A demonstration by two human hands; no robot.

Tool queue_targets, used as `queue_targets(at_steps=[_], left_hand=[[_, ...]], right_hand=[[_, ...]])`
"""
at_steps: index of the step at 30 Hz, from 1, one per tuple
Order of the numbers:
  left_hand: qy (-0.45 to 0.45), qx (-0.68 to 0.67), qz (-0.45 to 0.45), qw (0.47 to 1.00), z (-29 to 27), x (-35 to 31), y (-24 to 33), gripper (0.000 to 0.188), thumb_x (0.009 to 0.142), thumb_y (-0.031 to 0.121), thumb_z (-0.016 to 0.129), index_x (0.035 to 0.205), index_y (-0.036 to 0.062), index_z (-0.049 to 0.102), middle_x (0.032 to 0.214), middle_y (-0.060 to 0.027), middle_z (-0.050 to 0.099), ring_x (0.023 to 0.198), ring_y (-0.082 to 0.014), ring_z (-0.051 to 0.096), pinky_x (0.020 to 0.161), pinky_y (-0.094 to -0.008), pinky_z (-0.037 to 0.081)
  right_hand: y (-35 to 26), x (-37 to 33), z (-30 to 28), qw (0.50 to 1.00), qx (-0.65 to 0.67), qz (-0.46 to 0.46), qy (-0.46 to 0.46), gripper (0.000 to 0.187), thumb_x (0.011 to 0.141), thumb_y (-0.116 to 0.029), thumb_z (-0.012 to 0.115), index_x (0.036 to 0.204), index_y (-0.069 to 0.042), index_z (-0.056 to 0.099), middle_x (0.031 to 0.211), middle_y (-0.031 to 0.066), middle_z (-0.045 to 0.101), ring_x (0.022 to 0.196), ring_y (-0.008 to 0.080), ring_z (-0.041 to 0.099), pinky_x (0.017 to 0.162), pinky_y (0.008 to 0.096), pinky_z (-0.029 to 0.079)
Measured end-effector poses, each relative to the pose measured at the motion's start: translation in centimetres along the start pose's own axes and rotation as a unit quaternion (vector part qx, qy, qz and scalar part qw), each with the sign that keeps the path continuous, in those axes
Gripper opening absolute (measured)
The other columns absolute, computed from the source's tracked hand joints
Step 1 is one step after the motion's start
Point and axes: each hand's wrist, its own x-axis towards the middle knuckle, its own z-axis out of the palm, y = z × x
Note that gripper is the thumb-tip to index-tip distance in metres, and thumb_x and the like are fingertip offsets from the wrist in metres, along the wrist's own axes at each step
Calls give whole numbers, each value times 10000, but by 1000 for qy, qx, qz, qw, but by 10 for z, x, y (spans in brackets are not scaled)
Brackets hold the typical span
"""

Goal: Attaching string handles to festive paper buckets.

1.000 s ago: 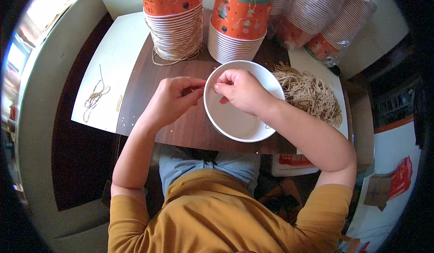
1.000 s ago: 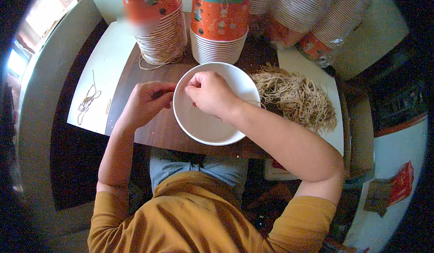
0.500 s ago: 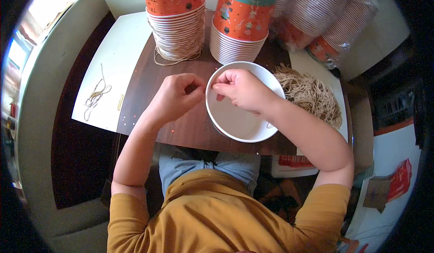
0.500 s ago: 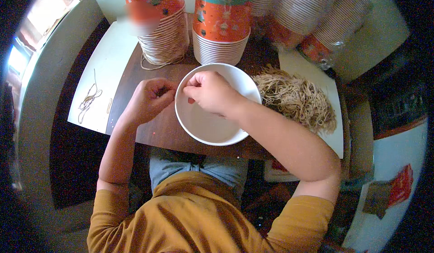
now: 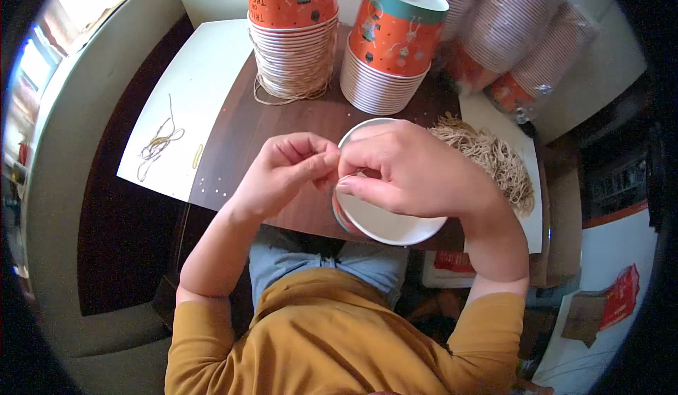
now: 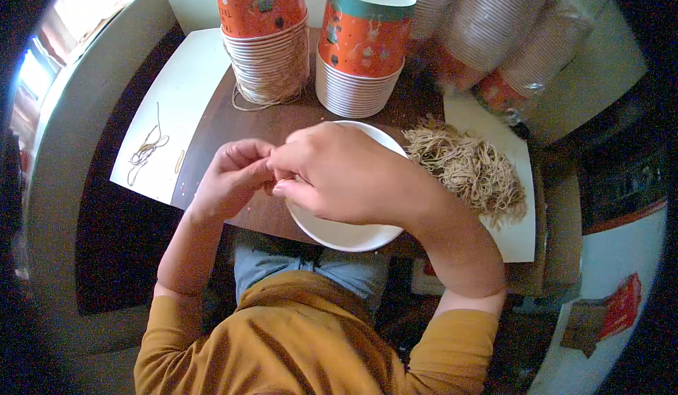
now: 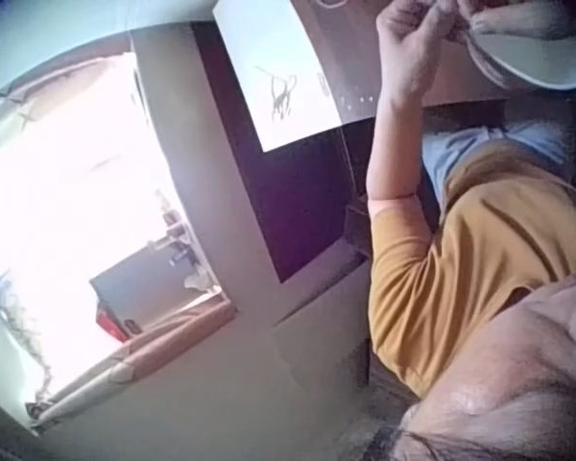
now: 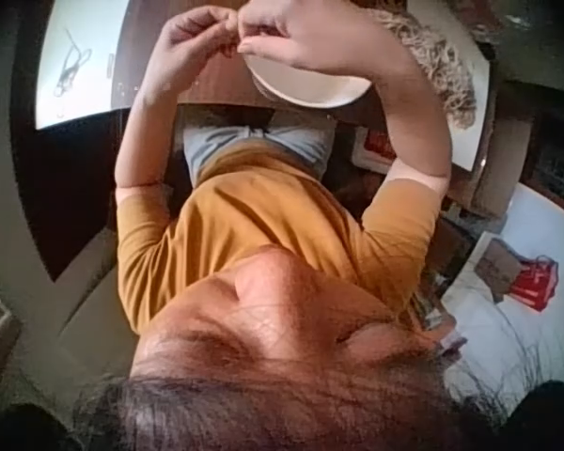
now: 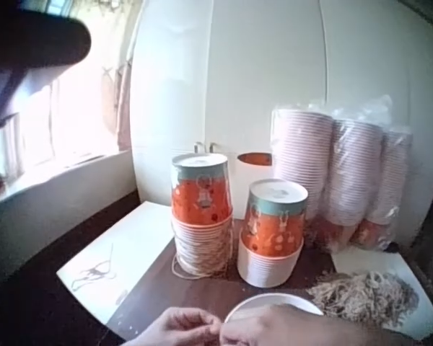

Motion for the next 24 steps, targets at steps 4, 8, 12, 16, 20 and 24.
queue_targets(at_steps=[4, 8, 12, 16, 20, 24], left_hand=[[10, 81, -29, 996, 20, -24, 21, 183, 895, 97, 641, 996, -55, 641, 847, -10, 643, 785, -43, 566, 680, -208, 479], [46, 204, -6, 978, 20, -33, 18, 172, 900, 121, 642, 983, -29, 652, 800, -10, 640, 732, -41, 566, 651, -196, 471], [31, 135, -47, 989, 13, -32, 22, 179, 905, 144, 639, 968, -23, 649, 778, -11, 633, 702, -56, 567, 638, -200, 468], [2, 18, -40, 999, -6, -36, 14, 158, 903, 141, 637, 948, -10, 641, 782, -24, 640, 696, -72, 573, 631, -209, 466], [-1, 17, -56, 998, -6, -31, 13, 131, 886, 119, 644, 920, -7, 635, 776, -55, 648, 651, -84, 569, 585, -214, 455], [-42, -5, -46, 998, -5, -28, 16, 104, 885, 94, 651, 926, 1, 631, 811, -33, 651, 710, -65, 579, 617, -198, 457]], right_hand=[[5, 16, -11, 996, 72, -30, -46, 145, 778, -136, 677, 767, -5, 618, 716, 96, 565, 646, 216, 561, 589, 318, 440], [14, 29, -1, 996, 86, -10, -1, 156, 781, -145, 679, 773, -1, 620, 749, 102, 570, 693, 219, 570, 614, 319, 450], [4, 13, 20, 916, -230, -51, 326, 146, 739, -85, 706, 837, -44, 606, 799, 92, 566, 771, 279, 567, 732, 389, 437], [-21, -26, 29, 968, -130, -14, 213, 159, 692, -58, 719, 822, -61, 627, 817, 74, 579, 761, 267, 559, 723, 379, 417], [-8, -29, 56, 975, -72, 6, 210, 206, 703, -112, 686, 903, -97, 640, 866, 62, 545, 831, 252, 549, 747, 394, 409], [-3, -17, 69, 969, -101, 7, 223, 151, 698, -112, 687, 829, -88, 616, 835, 59, 532, 823, 248, 542, 727, 404, 400]])
